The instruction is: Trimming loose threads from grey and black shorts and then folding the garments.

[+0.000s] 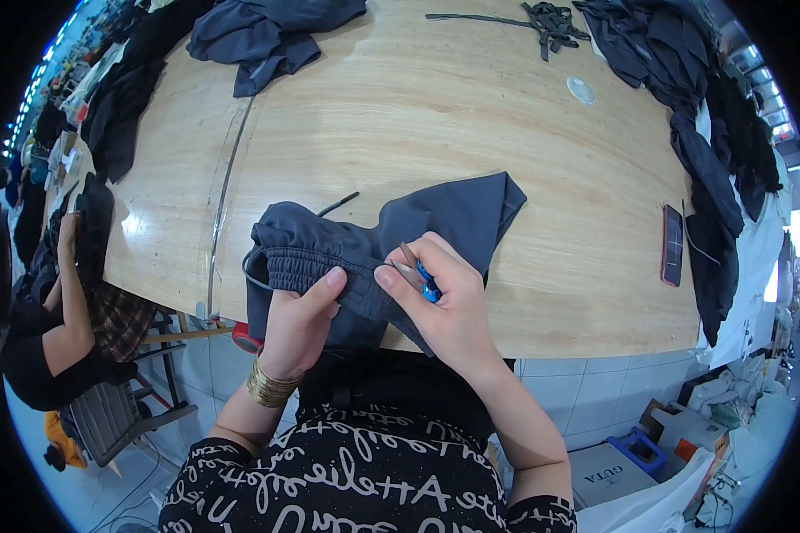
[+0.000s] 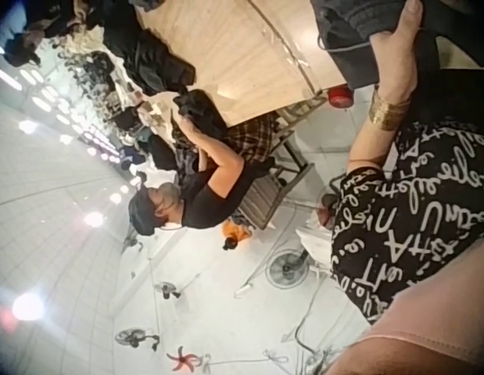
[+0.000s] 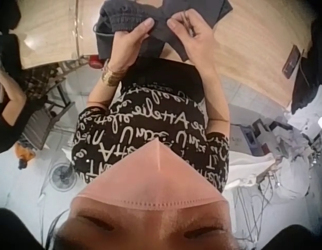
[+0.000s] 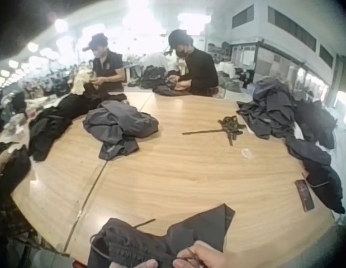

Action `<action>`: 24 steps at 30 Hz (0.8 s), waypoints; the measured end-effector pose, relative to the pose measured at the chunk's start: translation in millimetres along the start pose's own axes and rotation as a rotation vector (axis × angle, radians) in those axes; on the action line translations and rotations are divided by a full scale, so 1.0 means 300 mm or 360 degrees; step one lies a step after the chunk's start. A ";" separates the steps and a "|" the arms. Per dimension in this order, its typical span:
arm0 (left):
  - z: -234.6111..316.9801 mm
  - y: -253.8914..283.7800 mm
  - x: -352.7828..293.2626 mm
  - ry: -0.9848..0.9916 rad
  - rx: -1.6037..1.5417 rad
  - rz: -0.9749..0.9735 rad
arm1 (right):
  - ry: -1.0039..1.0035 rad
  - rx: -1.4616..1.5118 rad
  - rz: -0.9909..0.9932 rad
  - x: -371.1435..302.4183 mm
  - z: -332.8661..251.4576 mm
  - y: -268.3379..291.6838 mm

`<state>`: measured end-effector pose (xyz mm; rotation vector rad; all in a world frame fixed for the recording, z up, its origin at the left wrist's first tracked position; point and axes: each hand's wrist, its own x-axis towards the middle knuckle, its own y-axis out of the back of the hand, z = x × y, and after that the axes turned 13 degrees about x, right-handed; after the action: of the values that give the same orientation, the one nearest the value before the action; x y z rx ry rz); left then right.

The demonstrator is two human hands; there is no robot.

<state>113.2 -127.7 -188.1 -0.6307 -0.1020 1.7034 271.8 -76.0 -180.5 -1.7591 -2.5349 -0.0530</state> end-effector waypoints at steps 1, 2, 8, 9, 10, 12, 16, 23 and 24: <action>0.003 -0.001 0.000 0.0021 0.0066 -0.0021 | 0.0000 0.0001 0.0004 -0.003 0.000 0.000; 0.004 -0.003 0.001 0.0022 0.0068 -0.0023 | 0.0017 0.0017 0.0004 -0.009 -0.001 -0.002; 0.011 -0.028 -0.005 0.0030 -0.0043 -0.0009 | 0.0032 0.0265 -0.0032 -0.025 0.048 0.005; 0.015 -0.023 -0.007 0.0181 -0.0134 -0.0090 | 0.0029 0.0407 -0.0055 -0.027 0.056 0.007; 0.018 -0.019 -0.007 0.0333 -0.0225 -0.0171 | 0.0030 0.0407 -0.0048 -0.032 0.056 0.003; -0.004 0.005 0.013 0.0464 -0.0365 -0.0225 | -0.0597 0.1098 0.0030 -0.038 0.056 -0.009; -0.011 -0.003 0.017 0.0569 -0.0466 -0.0240 | -0.0229 0.0310 0.0035 -0.044 0.046 0.001; 0.001 -0.044 -0.012 0.0458 -0.0297 -0.0143 | 0.0430 -0.0788 0.0128 -0.078 -0.080 0.046; 0.003 -0.045 -0.009 0.0429 -0.0300 -0.0162 | 0.0552 -0.1033 0.0119 -0.082 -0.097 0.046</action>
<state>124.9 -126.8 -180.8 -0.9740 -0.1018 1.5070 294.1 -96.0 -153.0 -1.7990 -2.3304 -1.1798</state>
